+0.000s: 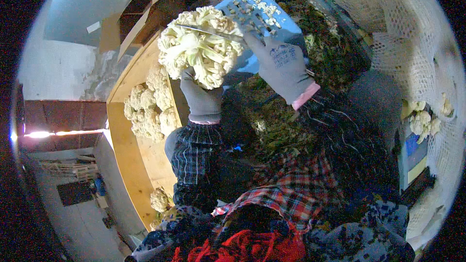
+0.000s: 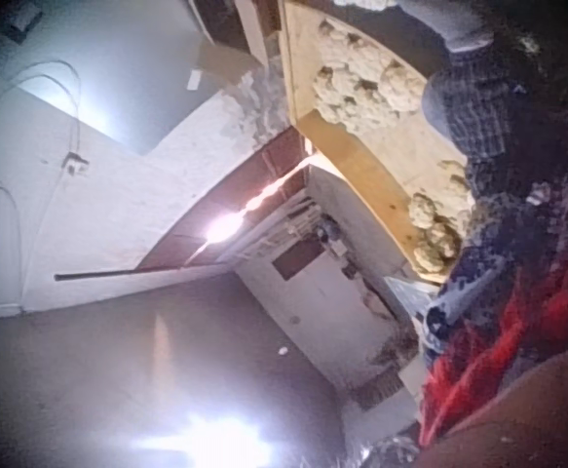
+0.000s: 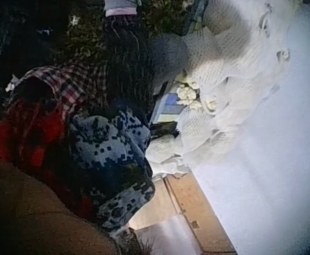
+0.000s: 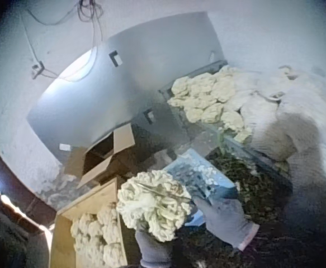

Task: The person trims cauliflower heads using a knife on a blue plastic stool, removing outer leaves and shaping the curds. Trimmed pieces are placed into a wooden crate while waste falls to the floor.

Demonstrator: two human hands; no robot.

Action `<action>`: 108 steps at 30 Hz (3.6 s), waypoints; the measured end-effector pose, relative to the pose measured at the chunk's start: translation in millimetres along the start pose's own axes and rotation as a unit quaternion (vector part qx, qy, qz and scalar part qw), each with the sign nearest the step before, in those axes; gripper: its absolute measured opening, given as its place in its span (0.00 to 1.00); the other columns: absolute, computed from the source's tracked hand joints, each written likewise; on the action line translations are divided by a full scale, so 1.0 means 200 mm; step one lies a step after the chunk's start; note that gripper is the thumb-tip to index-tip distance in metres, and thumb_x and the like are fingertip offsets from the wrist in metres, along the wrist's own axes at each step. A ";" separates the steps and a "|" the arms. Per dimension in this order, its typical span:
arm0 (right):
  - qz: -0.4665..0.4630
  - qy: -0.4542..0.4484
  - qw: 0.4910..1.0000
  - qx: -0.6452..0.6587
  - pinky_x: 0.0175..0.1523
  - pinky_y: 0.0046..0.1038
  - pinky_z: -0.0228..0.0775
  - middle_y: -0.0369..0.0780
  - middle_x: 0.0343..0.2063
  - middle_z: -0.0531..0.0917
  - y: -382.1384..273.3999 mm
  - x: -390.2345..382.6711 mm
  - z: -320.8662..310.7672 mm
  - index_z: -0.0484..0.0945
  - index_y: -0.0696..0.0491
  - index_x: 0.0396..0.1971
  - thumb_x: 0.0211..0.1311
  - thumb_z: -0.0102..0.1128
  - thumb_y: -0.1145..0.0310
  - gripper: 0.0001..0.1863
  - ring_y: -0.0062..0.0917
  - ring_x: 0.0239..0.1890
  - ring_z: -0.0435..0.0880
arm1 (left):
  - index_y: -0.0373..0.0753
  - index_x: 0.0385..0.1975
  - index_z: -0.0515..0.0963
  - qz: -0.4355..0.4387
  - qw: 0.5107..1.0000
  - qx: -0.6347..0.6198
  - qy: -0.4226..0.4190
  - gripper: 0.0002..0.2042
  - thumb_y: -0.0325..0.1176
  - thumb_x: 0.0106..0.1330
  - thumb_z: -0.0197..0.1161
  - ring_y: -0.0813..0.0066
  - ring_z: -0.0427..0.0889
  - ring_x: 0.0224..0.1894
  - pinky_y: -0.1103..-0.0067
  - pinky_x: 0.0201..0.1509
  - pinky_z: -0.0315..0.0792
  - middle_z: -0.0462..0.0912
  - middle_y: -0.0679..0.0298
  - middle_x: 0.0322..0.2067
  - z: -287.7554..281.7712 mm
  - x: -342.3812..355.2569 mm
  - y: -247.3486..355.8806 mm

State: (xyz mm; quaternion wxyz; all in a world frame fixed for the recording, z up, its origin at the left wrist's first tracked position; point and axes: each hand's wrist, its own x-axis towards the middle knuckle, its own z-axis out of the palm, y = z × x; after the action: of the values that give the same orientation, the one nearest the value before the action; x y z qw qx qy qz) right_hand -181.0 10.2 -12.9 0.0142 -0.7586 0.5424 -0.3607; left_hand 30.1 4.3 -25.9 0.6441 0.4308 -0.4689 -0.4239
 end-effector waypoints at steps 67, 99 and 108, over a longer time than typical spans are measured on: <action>0.114 0.062 0.981 0.147 0.36 0.31 0.76 0.41 0.42 0.88 0.21 0.02 -0.02 0.77 0.54 0.60 0.72 0.51 0.75 0.19 0.27 0.31 0.85 | 0.30 0.58 0.71 -0.029 0.994 0.062 -0.081 0.28 0.12 0.55 0.70 0.67 0.85 0.53 0.72 0.57 0.83 0.82 0.52 0.54 -0.08 -0.05 0.28; 0.109 -0.161 0.918 0.347 0.35 0.32 0.73 0.44 0.26 0.83 0.10 0.06 -0.34 0.81 0.58 0.36 0.70 0.56 0.68 0.09 0.28 0.26 0.82 | 0.36 0.68 0.67 -0.208 0.888 -0.407 -0.058 0.27 0.47 0.75 0.45 0.52 0.75 0.66 0.53 0.68 0.72 0.74 0.52 0.66 -0.10 0.08 0.14; 0.176 0.048 0.956 0.229 0.37 0.36 0.76 0.48 0.31 0.85 0.11 0.06 -0.27 0.82 0.57 0.41 0.68 0.60 0.68 0.09 0.41 0.32 0.86 | 0.44 0.68 0.67 -0.277 0.818 -0.499 -0.061 0.26 0.51 0.77 0.44 0.53 0.77 0.62 0.53 0.63 0.73 0.75 0.57 0.64 -0.12 0.07 0.08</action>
State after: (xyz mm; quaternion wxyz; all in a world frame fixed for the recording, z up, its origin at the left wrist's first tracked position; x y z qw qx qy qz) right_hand -228.2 11.3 24.8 0.2243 -0.6093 0.5705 -0.5030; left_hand 58.0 -0.9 -12.5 0.5961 0.1351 -0.0920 -0.7861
